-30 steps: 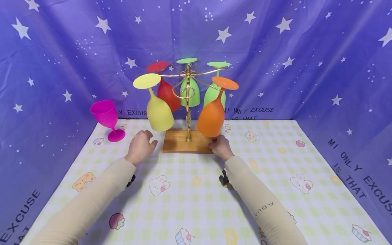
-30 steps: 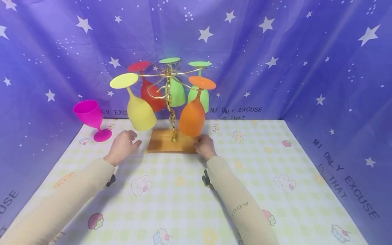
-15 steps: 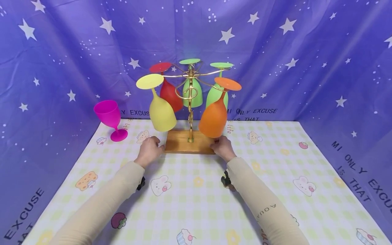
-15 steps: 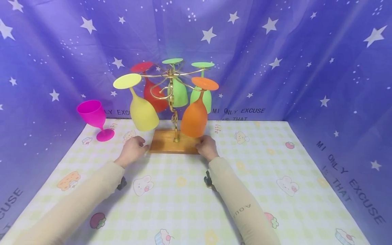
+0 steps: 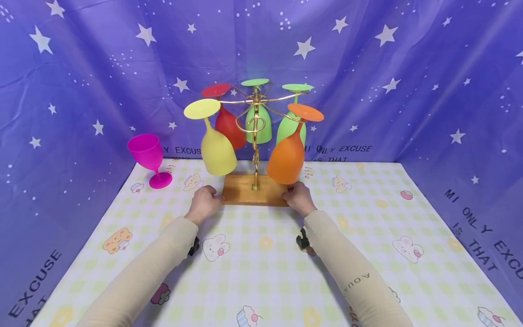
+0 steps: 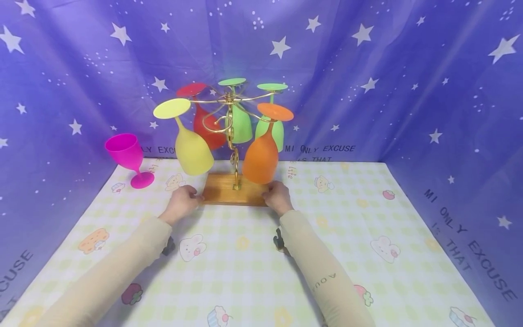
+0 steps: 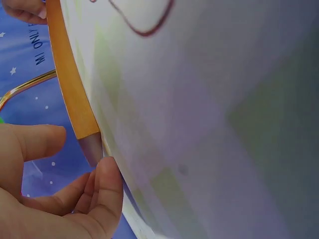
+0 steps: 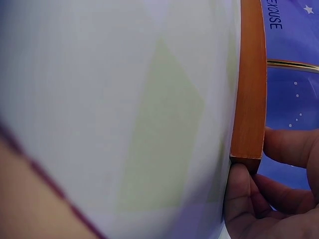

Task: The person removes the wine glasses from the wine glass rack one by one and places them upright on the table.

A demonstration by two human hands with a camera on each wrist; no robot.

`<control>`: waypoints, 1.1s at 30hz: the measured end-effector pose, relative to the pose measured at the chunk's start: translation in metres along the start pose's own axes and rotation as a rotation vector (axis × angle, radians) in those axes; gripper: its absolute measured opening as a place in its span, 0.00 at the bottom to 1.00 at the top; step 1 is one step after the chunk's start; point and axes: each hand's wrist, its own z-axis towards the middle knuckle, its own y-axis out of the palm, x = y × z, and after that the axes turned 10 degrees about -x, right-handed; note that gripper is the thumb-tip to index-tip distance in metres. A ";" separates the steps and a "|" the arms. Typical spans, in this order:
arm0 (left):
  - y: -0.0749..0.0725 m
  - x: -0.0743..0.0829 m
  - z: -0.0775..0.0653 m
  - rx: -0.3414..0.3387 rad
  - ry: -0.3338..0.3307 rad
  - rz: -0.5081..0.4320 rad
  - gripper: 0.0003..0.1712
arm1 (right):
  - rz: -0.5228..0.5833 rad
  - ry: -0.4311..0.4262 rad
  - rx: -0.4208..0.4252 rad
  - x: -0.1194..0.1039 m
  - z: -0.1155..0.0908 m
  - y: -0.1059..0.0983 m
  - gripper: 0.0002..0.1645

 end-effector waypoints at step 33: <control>0.006 0.009 0.012 -0.040 -0.155 -0.219 0.18 | -0.002 -0.002 -0.005 -0.003 -0.002 0.000 0.08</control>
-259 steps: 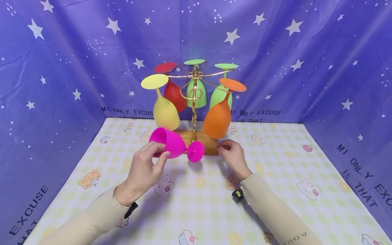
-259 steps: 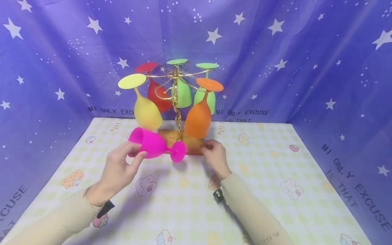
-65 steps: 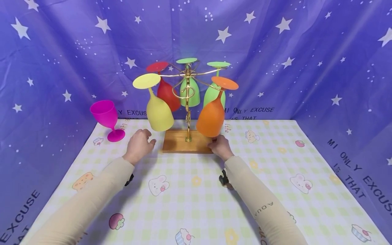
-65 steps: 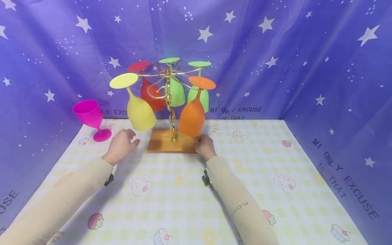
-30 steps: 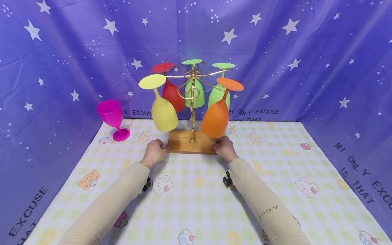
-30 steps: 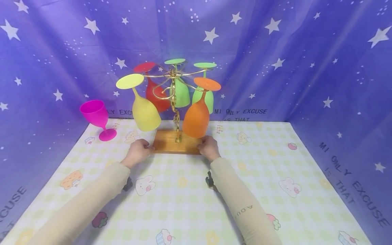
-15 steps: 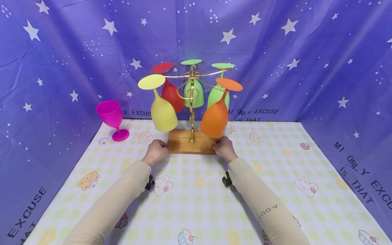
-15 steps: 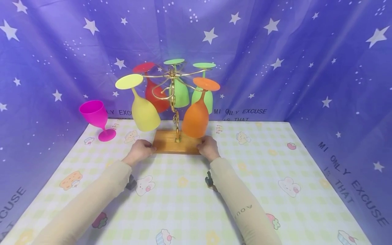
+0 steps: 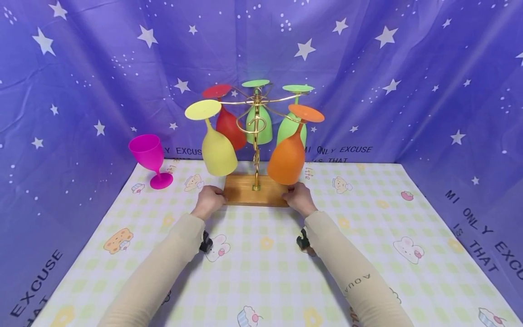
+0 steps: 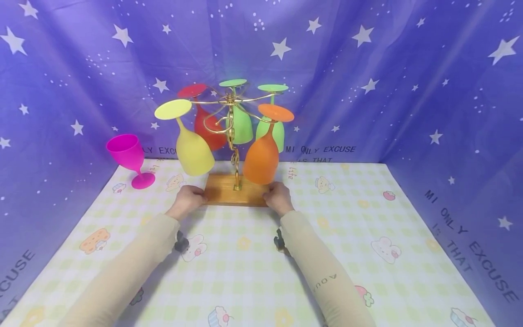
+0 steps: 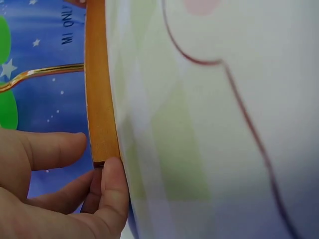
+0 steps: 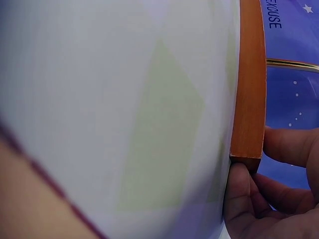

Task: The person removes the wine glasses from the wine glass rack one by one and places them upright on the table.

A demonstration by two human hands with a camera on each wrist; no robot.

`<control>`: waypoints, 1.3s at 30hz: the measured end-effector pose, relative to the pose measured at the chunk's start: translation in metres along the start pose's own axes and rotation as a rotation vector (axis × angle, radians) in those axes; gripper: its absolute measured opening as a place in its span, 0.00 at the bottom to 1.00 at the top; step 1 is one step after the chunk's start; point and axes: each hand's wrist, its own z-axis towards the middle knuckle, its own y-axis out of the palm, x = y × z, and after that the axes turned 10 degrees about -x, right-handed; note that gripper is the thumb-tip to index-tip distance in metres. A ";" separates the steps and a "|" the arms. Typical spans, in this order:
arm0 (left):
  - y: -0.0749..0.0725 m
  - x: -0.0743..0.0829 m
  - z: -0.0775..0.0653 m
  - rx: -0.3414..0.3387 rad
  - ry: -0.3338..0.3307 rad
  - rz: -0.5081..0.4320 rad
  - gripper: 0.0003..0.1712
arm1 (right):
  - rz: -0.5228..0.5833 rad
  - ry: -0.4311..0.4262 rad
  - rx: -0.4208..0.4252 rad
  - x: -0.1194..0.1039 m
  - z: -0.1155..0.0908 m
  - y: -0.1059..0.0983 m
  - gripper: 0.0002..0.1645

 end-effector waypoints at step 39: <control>0.001 -0.016 0.008 0.033 0.014 -0.267 0.15 | -0.015 0.006 -0.017 0.001 0.000 -0.004 0.12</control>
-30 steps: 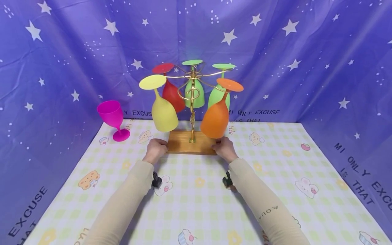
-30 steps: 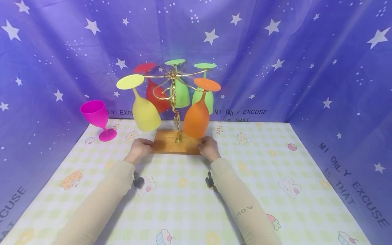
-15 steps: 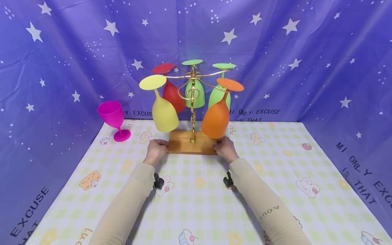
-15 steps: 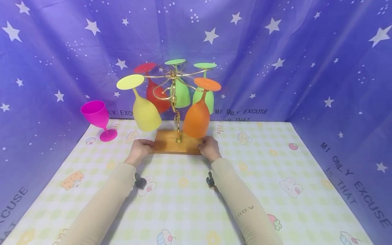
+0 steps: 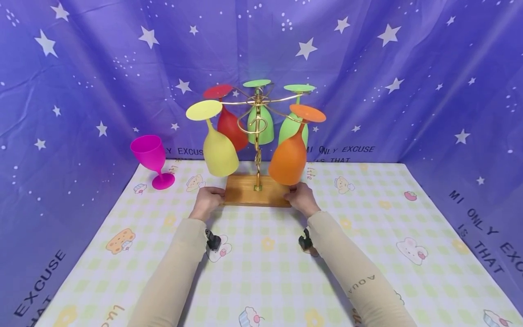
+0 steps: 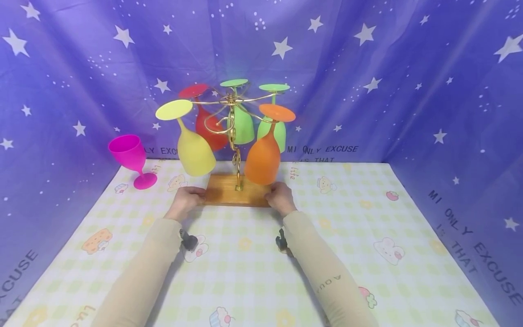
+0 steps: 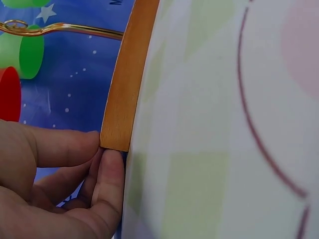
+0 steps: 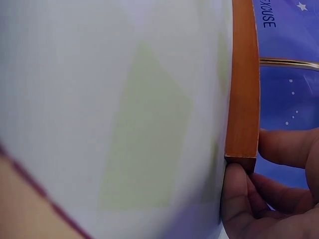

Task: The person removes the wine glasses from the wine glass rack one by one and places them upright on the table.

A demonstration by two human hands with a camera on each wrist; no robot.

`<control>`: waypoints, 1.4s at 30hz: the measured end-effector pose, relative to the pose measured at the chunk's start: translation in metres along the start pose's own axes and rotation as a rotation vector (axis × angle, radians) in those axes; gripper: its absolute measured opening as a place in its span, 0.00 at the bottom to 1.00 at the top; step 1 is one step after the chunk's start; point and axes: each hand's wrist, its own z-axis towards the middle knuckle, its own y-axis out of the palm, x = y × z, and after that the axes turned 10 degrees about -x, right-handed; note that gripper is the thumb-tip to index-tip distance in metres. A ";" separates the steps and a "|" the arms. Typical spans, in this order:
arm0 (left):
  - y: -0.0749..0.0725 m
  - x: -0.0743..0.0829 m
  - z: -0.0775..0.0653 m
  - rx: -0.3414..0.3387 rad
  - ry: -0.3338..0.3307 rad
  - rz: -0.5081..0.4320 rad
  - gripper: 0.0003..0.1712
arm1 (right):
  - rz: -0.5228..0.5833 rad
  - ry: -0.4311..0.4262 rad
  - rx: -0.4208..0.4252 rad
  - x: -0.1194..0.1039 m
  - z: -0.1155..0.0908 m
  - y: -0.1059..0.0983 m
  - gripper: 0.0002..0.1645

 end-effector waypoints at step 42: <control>0.005 -0.005 -0.007 0.014 0.054 -0.120 0.16 | 0.240 -0.220 -0.036 -0.021 -0.039 -0.089 0.13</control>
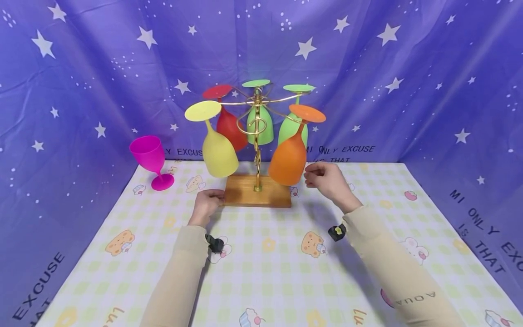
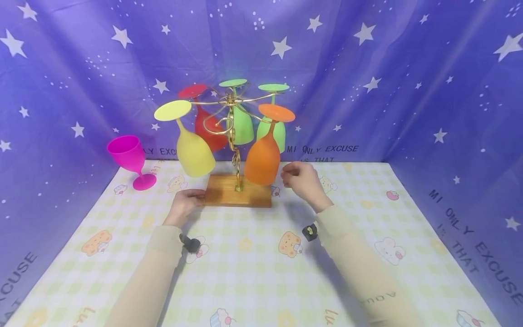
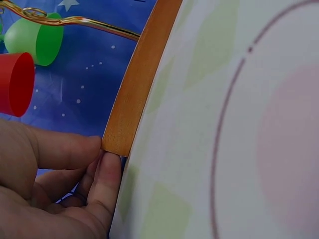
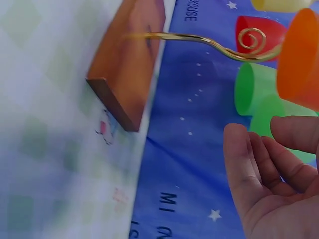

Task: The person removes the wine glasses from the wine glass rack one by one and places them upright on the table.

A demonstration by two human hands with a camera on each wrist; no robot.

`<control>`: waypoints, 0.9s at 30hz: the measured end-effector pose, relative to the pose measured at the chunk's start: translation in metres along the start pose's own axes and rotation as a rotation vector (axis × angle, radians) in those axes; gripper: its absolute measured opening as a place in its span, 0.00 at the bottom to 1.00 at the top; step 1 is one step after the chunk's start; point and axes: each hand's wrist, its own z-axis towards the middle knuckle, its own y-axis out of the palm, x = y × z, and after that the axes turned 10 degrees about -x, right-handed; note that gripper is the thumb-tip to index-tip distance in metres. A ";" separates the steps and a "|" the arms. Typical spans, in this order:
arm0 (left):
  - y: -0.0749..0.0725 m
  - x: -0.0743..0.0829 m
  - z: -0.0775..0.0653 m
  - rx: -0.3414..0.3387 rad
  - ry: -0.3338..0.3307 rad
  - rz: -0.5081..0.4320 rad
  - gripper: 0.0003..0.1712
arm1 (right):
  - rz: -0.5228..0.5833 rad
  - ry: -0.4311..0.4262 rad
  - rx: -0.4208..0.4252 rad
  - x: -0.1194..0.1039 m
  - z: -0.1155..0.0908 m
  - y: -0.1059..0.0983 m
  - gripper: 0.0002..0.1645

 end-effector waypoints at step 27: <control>-0.001 -0.007 0.001 -0.001 0.019 -0.026 0.17 | -0.288 -0.334 0.464 -0.050 -0.025 -0.050 0.12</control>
